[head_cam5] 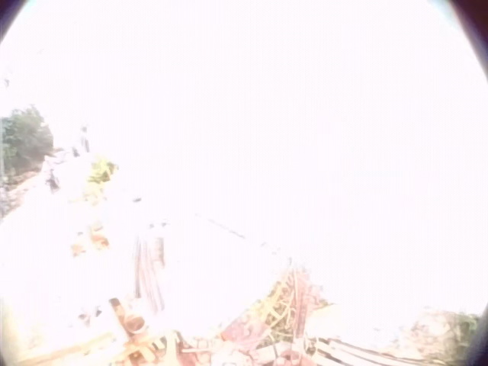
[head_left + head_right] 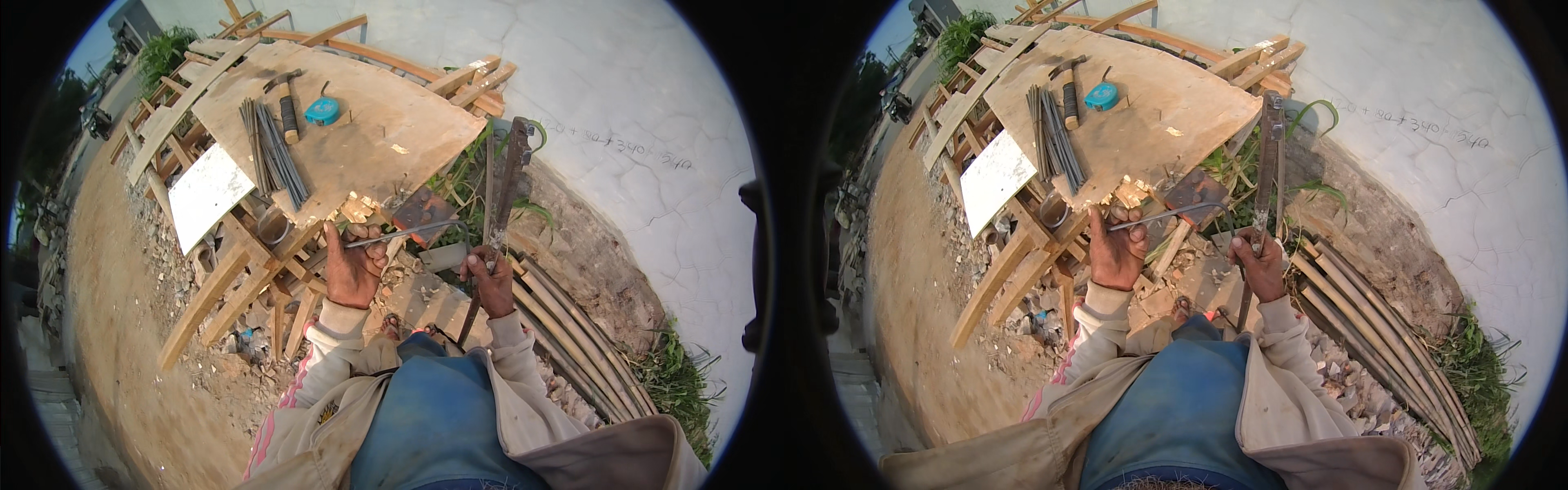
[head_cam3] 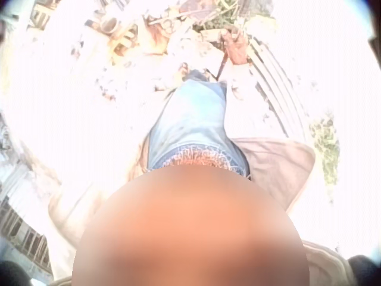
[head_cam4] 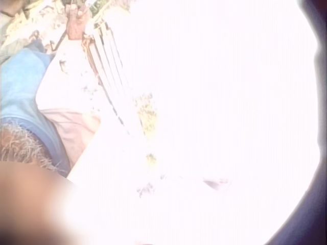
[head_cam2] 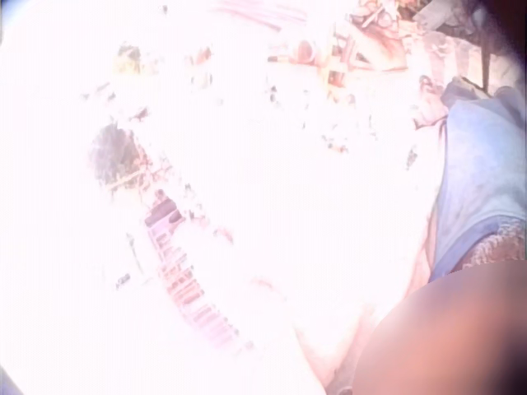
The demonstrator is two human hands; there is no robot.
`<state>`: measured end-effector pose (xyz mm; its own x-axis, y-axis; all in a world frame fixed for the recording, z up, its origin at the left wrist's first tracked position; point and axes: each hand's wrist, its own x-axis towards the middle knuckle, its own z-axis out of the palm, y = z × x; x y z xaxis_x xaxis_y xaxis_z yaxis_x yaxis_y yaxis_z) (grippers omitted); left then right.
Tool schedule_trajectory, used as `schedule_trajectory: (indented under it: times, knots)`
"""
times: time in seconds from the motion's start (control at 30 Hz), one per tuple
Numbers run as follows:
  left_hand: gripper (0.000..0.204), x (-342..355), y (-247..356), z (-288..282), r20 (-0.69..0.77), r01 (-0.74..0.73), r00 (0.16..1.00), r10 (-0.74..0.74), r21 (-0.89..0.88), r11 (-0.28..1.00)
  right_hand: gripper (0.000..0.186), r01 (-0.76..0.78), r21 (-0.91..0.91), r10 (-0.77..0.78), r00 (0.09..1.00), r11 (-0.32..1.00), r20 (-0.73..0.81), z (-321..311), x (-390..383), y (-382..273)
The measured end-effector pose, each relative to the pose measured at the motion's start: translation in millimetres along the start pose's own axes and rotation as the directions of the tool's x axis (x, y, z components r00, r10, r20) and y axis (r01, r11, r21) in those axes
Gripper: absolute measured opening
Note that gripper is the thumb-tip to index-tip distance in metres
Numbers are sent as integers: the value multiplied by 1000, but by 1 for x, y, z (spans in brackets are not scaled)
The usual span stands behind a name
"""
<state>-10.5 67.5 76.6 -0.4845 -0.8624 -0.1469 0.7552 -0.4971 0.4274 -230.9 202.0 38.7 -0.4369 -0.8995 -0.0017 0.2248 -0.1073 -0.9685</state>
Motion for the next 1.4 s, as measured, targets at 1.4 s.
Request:
schedule_trajectory:
  times: [1.4]
  knots:
    - [19,44,15,-21,441,-251,834,332,838,-484,18,-148,-280,238,918,948,318,-6,93,-45]
